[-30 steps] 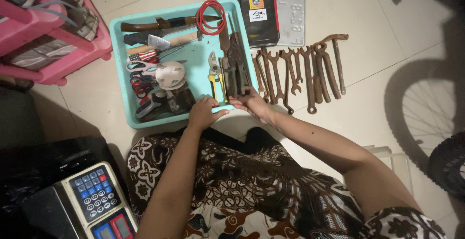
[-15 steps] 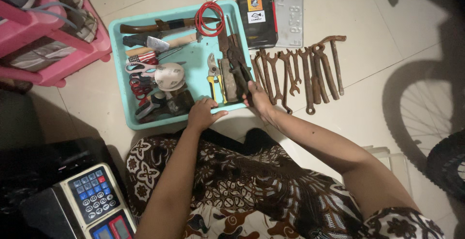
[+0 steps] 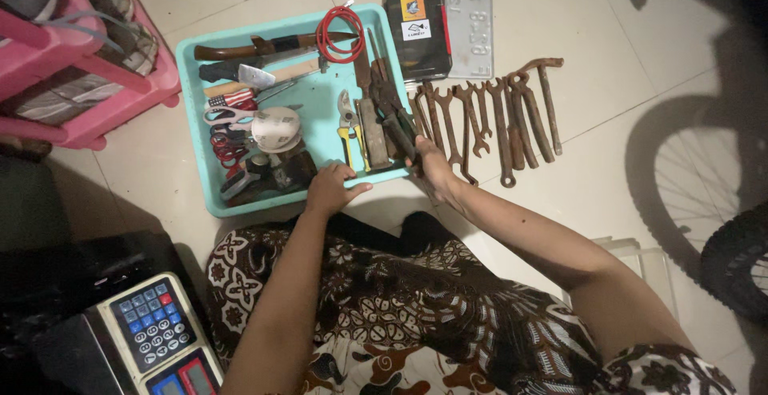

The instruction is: The person empties a light blue plastic bin of assorted tools and arranges them on the floor. They remove a black case, a metal plate, and multiple wrenches, pliers, and other hand tools, laying them out in rows.

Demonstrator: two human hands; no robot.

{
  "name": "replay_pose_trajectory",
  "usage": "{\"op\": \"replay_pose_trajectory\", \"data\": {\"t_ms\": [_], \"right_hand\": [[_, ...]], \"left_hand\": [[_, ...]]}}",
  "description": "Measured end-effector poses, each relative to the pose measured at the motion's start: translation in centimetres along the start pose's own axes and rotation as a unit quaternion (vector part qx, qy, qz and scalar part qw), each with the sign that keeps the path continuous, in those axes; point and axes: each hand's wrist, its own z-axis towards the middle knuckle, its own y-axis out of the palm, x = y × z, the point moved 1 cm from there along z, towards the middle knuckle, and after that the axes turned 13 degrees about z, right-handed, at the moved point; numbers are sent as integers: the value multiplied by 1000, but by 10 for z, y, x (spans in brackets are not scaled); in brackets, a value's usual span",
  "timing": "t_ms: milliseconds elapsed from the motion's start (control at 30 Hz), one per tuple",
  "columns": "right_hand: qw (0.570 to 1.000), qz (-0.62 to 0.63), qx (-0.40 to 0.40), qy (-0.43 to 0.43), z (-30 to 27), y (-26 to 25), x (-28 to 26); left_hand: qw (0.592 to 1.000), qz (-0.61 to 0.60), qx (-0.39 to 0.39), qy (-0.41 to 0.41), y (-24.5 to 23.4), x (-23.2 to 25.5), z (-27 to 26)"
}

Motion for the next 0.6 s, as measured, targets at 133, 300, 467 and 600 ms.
{"op": "replay_pose_trajectory", "data": {"t_ms": [133,300,467,600], "right_hand": [[999,-29,-20,-17,-11,-4,-4],[998,-44,-13,-36,-28,-9,-6],[996,-54,-4,-65,-33,-21,-10],[993,-32,-40,-104,-25,-34,-20]], "left_hand": [[1000,1,-1,-3,1,-2,0],[999,12,-30,-10,-1,-1,4],[1000,12,1,25,-6,2,2],[996,33,53,68,-10,9,-1]]}}
